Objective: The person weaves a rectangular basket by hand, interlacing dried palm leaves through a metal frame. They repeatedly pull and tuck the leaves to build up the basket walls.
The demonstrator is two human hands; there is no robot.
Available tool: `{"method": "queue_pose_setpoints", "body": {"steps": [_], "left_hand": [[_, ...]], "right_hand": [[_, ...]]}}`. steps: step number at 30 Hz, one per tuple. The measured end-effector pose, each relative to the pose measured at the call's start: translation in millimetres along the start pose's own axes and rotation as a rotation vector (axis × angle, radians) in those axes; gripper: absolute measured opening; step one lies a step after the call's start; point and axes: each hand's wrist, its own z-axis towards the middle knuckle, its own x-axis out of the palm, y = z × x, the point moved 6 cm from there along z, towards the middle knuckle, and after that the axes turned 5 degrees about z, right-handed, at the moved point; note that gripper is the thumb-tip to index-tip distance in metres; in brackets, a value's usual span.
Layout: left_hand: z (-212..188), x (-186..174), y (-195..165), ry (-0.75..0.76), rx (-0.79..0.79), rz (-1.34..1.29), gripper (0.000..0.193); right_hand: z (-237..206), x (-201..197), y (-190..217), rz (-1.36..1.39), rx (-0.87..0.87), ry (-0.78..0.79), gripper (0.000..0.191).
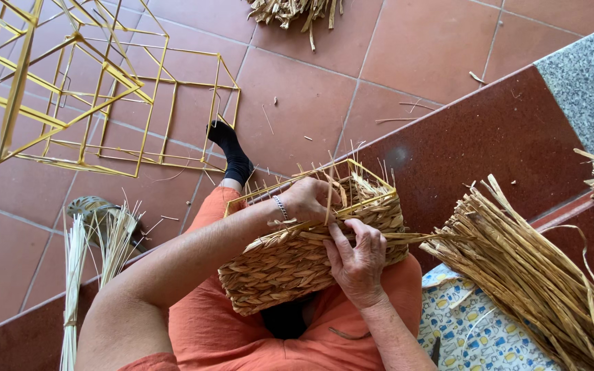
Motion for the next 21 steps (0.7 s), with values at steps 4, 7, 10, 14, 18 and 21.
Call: {"method": "queue_pose_setpoints", "body": {"steps": [4,7,10,14,18,21], "left_hand": [[12,14,3,-0.02,0.019,-0.043,0.038],[23,21,11,-0.014,0.072,-0.156,0.043],[28,20,17,-0.055,0.155,-0.179,0.058],[30,16,12,-0.047,0.234,-0.137,0.072],[22,12,9,-0.112,0.21,-0.304,0.074],[17,8,10,-0.08,0.09,-0.287,0.069]], "right_hand": [[-4,3,-1,-0.005,-0.006,-0.02,0.033],[-2,6,-9,0.04,0.032,-0.036,0.028],[8,5,-20,0.117,0.049,-0.052,0.023],[30,7,-22,0.104,-0.019,0.084,0.027],[46,-7,-12,0.197,-0.136,0.12,0.022],[58,-15,-4,0.229,-0.211,0.092,0.019]]}}
